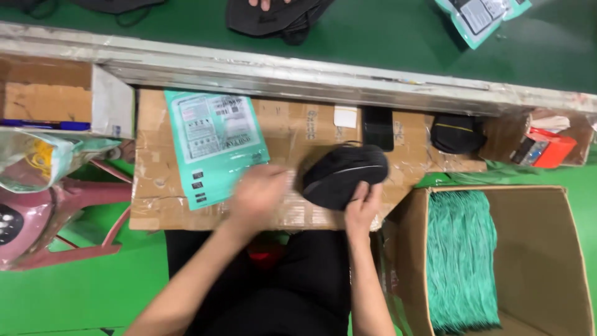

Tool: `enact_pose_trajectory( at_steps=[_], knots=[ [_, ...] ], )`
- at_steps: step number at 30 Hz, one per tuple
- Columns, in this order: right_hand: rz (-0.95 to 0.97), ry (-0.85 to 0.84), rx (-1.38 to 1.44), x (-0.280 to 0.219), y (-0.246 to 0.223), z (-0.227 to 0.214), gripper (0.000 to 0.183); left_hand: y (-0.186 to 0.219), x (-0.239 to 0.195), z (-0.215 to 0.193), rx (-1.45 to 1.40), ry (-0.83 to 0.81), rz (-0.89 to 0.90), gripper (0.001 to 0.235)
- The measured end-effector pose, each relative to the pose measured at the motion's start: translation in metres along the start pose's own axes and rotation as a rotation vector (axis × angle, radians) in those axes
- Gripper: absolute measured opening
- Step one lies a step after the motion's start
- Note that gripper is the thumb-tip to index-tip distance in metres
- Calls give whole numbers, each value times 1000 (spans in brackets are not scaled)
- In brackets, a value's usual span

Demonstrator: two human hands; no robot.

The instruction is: The recorder takes black face masks from a conveyor belt, inserts them into teal plastic packaging bags, and seals the bags.

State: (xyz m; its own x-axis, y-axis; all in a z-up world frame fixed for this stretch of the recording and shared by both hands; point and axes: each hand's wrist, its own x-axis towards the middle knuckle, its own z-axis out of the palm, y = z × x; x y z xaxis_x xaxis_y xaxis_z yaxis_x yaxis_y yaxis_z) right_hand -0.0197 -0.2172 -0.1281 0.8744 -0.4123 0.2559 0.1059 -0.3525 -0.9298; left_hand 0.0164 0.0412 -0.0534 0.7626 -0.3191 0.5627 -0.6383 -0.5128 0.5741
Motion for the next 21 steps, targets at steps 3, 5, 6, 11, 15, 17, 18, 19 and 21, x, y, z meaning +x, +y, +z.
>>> enact_pose_trajectory(
  at_steps=[3, 5, 6, 11, 15, 17, 18, 19, 21],
  knots=[
    [53, 119, 84, 8, 4, 9, 29, -30, 3, -48, 238, 23, 31, 15],
    [148, 137, 192, 10, -9, 25, 27, -42, 7, -68, 327, -39, -56, 13],
    [252, 54, 286, 14, -24, 35, 32, -50, 9, -68, 294, -58, -74, 15],
    [581, -196, 394, 14, -35, 98, 44, -76, 10, -50, 409, -223, -96, 11],
    [361, -401, 487, 22, -88, 119, 33, -54, 24, -66, 310, -94, -35, 24],
    [242, -396, 459, 27, -104, 114, 30, -40, 24, -72, 234, -12, 27, 23],
    [325, -443, 526, 29, -107, 108, 28, -38, 20, -70, 217, 20, 25, 27],
    [409, -488, 593, 31, -109, 101, 27, -35, 16, -69, 199, 52, 24, 30],
    [513, -520, 561, 25, -97, 89, 24, -32, 14, -68, 200, 26, 65, 32]
  ],
)
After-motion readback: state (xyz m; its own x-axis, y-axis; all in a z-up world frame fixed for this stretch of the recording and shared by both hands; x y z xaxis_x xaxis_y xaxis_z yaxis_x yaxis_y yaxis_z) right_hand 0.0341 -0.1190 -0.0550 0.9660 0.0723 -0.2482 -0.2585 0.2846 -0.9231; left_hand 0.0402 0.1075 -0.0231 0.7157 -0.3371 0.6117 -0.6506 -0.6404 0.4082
